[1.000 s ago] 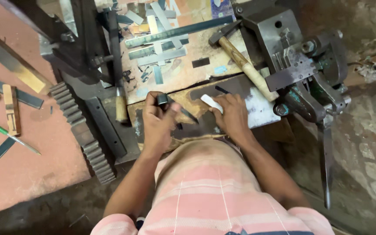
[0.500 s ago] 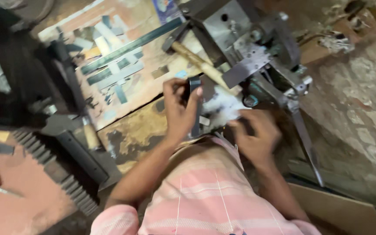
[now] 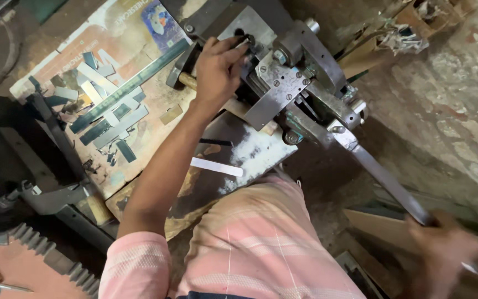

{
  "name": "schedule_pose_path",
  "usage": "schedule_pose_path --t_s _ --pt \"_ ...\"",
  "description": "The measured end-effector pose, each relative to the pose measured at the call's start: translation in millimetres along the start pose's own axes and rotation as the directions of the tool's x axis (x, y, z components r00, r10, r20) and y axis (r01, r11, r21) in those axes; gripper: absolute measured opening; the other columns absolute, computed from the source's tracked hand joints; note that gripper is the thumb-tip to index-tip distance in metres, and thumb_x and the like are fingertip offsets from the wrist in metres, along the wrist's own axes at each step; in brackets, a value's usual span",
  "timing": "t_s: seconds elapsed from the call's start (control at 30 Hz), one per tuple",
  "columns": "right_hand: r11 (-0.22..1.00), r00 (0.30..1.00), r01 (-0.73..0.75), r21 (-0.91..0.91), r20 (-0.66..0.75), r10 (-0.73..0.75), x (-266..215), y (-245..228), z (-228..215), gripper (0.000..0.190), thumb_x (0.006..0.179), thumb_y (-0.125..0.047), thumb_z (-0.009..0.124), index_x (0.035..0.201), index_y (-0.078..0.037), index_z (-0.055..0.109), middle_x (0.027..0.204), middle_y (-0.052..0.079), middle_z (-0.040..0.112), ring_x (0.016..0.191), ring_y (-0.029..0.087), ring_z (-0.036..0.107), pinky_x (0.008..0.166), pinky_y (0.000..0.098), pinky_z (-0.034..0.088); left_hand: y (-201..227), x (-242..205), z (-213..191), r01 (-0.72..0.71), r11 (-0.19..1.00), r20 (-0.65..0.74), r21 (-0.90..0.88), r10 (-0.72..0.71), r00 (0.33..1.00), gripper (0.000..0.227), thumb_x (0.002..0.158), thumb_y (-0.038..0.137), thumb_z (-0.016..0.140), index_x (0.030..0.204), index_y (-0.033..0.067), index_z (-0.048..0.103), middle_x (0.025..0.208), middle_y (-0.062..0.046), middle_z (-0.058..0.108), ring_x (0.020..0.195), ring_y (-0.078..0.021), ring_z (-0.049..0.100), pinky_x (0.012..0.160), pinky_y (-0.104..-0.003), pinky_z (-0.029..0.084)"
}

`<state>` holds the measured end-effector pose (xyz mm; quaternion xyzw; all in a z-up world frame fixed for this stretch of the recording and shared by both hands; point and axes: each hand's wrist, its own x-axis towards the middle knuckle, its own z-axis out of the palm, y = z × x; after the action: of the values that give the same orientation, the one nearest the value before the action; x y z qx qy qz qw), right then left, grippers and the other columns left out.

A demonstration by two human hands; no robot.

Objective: The person assembles small metal components by hand, aligning a white rectangular piece with a dark metal strip and inserting them into a manual press. The person repeatedly picks up parts, aligns them, and operates the press to join or shape them.

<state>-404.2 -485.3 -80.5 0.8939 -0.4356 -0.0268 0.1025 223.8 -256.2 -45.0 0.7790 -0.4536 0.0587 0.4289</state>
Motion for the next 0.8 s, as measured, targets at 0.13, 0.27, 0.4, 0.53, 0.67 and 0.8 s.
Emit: schedule_pose_path --t_s 0.13,0.27,0.4,0.53,0.67,0.8 --pt "0.991 0.983 0.102 0.084 -0.159 -0.087 -8 26 -30 0.041 0.088 -0.051 0.080 0.086 -0.012 0.068 0.070 0.006 0.062 0.063 0.024 0.062 0.064 0.0337 0.049 -8 10 4 0.031 0.995 0.093 0.091 -0.040 0.995 0.030 0.081 0.002 0.071 0.109 0.0093 0.079 0.119 -0.012 0.075 0.089 -0.0345 0.062 0.080 -0.044 0.053" --pt "0.984 0.978 0.134 0.114 -0.176 -0.113 6 17 -41 0.041 0.090 -0.043 0.081 0.078 -0.010 0.060 0.072 0.004 0.059 0.063 0.019 0.060 0.064 0.0273 0.046 -3 13 7 0.077 0.982 0.095 0.171 -0.095 0.991 0.023 0.080 0.009 0.074 0.102 0.0136 0.080 0.114 -0.009 0.076 0.084 -0.0343 0.062 0.075 -0.045 0.054" --pt "0.959 0.866 0.268 -0.089 -0.415 -0.280 22 -15 -38 0.048 0.072 -0.047 0.091 0.066 -0.006 0.067 0.058 0.009 0.059 0.049 0.027 0.057 0.049 0.0367 0.043 2 12 13 0.113 0.970 0.052 0.217 -0.127 0.991 0.025 0.078 0.007 0.072 0.100 0.0134 0.080 0.109 -0.006 0.078 0.079 -0.0340 0.062 0.069 -0.045 0.053" --pt "0.949 0.993 -0.049 0.312 -0.087 0.080 32 -63 19 0.037 0.079 -0.042 0.086 0.075 -0.008 0.071 0.059 0.009 0.058 0.051 0.027 0.055 0.056 0.0375 0.046 -1 8 14 0.116 0.966 0.072 0.230 -0.136 0.988 0.021 0.081 0.005 0.071 0.099 0.0126 0.080 0.109 -0.004 0.078 0.078 -0.0322 0.062 0.070 -0.044 0.053" --pt "0.986 0.999 0.038 0.164 -0.014 -0.036 7 -36 43 0.036 0.089 -0.042 0.084 0.081 -0.010 0.070 0.064 0.008 0.058 0.056 0.025 0.056 0.065 0.0363 0.050 -11 18 6 -0.003 0.991 0.079 0.134 -0.008 0.997 0.031 0.079 0.001 0.069 0.105 0.0135 0.081 0.112 -0.006 0.077 0.084 -0.0327 0.063 0.072 -0.043 0.054" --pt "0.989 0.998 0.062 0.132 -0.012 -0.061 -6 7 37 0.043 0.088 -0.047 0.083 0.078 -0.008 0.067 0.062 0.008 0.057 0.053 0.026 0.053 0.060 0.0378 0.046 -32 28 -10 -0.223 0.972 0.178 0.077 0.207 0.962 0.036 0.078 -0.003 0.067 0.108 0.0118 0.081 0.113 -0.007 0.077 0.100 -0.0340 0.066 0.084 -0.044 0.056"
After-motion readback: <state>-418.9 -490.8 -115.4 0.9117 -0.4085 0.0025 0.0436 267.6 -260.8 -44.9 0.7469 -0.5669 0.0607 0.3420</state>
